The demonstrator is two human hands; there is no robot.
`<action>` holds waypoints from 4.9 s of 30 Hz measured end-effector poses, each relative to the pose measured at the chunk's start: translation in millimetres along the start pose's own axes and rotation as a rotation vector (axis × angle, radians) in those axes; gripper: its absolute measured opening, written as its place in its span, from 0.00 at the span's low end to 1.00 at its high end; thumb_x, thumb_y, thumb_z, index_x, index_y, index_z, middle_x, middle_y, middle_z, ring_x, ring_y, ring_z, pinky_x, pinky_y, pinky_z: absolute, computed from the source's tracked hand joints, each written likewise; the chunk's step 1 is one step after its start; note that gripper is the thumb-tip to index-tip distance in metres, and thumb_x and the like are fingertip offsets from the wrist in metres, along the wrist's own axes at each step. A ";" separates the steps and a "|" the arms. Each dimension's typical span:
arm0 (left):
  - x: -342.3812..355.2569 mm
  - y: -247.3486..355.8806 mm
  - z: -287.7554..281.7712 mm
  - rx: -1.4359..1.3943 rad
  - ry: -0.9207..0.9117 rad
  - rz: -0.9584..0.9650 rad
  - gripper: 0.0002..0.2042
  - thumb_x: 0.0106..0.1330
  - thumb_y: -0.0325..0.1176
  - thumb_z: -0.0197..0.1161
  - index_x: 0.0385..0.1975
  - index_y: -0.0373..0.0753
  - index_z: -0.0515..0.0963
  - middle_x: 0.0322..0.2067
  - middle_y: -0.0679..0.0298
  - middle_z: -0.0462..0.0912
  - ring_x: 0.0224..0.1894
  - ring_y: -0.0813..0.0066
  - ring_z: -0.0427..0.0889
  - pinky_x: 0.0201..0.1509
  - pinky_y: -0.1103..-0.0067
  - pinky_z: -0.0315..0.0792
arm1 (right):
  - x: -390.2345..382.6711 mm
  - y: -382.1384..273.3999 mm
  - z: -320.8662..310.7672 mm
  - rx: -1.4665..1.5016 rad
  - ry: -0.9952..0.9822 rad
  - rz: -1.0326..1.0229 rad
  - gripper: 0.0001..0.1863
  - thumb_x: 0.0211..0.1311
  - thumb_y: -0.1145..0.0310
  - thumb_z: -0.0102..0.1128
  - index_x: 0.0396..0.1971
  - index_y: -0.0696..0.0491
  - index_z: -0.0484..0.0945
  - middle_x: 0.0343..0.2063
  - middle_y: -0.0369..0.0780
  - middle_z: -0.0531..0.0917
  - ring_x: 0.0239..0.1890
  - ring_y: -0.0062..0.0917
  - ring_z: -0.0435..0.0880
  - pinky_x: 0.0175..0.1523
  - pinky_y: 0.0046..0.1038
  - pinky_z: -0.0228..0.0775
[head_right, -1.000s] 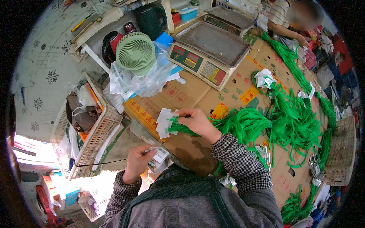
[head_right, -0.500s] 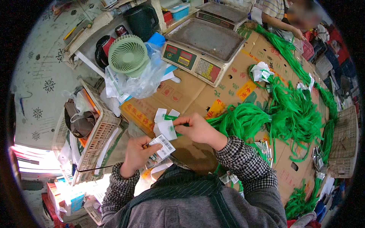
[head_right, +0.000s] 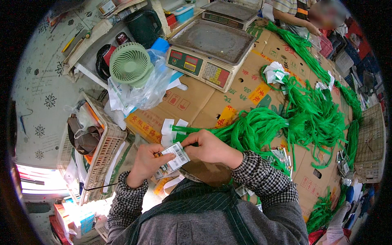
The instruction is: The person repeatedly picks up small white labels and green plastic ties from a table, attaches a label to each tie, and places the labeled tie on a growing pile. The person also tears off a long strip of labels from a roll and continues the labeling process.
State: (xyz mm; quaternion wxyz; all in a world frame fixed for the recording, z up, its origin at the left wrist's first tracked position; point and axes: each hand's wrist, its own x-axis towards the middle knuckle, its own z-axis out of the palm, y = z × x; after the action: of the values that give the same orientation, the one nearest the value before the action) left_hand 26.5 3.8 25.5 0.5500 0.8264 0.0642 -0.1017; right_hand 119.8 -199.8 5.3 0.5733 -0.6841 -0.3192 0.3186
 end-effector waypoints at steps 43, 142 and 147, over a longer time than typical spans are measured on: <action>-14.9 -23.1 53.9 -0.566 0.091 0.036 0.07 0.60 0.24 0.60 0.36 0.30 0.76 0.28 0.65 0.80 0.29 0.85 0.76 0.32 0.86 0.71 | -16.2 3.0 17.0 0.268 0.103 0.054 0.06 0.56 0.73 0.63 0.32 0.59 0.78 0.23 0.32 0.78 0.27 0.11 0.73 0.31 0.16 0.65; -20.1 -38.0 -6.2 0.105 -0.178 -0.226 0.15 0.53 0.40 0.67 0.31 0.32 0.81 0.21 0.59 0.81 0.23 0.79 0.78 0.28 0.80 0.70 | 1.3 9.8 19.8 0.149 -0.160 0.342 0.10 0.50 0.71 0.66 0.33 0.59 0.82 0.23 0.33 0.81 0.27 0.13 0.74 0.33 0.17 0.66; -41.4 -50.2 -37.4 -0.027 -0.123 -0.211 0.11 0.55 0.35 0.66 0.32 0.32 0.80 0.24 0.64 0.82 0.25 0.82 0.77 0.30 0.83 0.70 | -3.0 24.4 -7.7 0.294 -0.063 0.311 0.09 0.52 0.74 0.64 0.32 0.61 0.81 0.27 0.34 0.82 0.29 0.13 0.76 0.36 0.16 0.68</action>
State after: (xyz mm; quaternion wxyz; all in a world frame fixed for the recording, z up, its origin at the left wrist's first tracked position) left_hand -21.0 57.9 4.3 0.5502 0.7998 0.1184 -0.2088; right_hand 125.9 -210.1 -17.5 0.6005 -0.6237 -0.1777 0.4677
